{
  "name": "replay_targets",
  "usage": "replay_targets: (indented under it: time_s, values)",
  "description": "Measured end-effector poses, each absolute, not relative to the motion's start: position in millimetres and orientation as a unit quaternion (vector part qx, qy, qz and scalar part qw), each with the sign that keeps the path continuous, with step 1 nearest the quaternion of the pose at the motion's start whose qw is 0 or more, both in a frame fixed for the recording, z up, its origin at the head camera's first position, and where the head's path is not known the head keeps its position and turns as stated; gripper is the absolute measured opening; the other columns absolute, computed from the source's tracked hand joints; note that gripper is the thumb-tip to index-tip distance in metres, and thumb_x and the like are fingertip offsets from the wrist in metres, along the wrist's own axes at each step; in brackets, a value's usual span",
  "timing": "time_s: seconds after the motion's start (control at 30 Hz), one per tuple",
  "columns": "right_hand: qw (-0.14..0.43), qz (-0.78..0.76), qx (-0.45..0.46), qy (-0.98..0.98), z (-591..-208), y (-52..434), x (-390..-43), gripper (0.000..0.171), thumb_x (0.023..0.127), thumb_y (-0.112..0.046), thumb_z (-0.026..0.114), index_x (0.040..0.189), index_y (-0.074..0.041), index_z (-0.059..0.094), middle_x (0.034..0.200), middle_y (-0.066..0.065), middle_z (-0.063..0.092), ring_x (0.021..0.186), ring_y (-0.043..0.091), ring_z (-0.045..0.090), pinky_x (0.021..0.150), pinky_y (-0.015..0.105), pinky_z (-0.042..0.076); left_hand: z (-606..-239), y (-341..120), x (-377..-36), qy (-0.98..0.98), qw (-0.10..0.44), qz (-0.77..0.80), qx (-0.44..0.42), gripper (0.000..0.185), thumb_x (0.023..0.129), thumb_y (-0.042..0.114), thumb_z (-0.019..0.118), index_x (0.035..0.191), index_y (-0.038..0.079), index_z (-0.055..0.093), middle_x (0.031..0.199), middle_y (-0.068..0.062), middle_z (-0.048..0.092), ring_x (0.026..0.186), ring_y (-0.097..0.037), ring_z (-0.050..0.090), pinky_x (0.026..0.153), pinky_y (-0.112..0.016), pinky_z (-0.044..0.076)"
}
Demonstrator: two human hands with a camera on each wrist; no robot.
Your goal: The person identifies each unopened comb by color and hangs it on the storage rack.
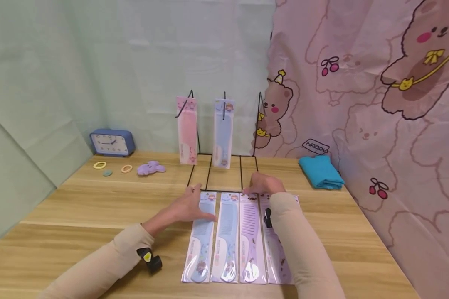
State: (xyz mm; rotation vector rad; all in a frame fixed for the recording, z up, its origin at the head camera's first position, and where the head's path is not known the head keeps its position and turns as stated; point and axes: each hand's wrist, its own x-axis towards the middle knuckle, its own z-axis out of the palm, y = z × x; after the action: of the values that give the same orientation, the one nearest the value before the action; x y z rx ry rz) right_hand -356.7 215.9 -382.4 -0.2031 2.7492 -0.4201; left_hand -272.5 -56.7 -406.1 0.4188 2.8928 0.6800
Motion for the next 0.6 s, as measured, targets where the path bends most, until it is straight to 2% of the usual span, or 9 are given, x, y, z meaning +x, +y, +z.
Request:
replay_targets:
  time_s: [0.3,0.5,0.6]
  values:
    - [0.172,-0.161,-0.082,0.968,-385.5,217.7,-357.7,0.056,0.092,-0.046,0.071,0.125,-0.003,0.056,0.107,0.01,0.063,0.092,0.025,0.06,0.086,0.046,0.052,-401.1,-56.5,-271.0,0.948,0.08,0.27,0.147,0.124,0.071,0.049,0.089,0.158,-0.001,0.016,0.152,-0.041,0.023,0.126,-0.048,0.05,0.099,-0.056,0.047]
    - [0.174,-0.168,-0.091,0.966,-384.2,217.4,-355.6,0.054,0.093,-0.045,0.07,0.123,-0.002,0.057,0.105,0.01,0.063,0.091,0.025,0.061,0.084,0.045,0.052,-403.0,-58.4,-270.2,0.952,0.076,0.259,0.145,0.126,0.069,0.052,0.089,0.158,0.0,0.017,0.151,-0.04,0.025,0.121,-0.046,0.054,0.095,-0.054,0.05]
    - [0.173,-0.165,-0.086,0.967,-383.7,217.2,-355.1,0.056,0.092,-0.045,0.07,0.125,-0.002,0.056,0.108,0.012,0.063,0.093,0.026,0.06,0.086,0.046,0.051,-403.5,-57.8,-270.6,0.953,0.068,0.256,0.148,0.126,0.068,0.053,0.089,0.158,0.001,0.018,0.15,-0.04,0.027,0.123,-0.047,0.052,0.096,-0.054,0.05]
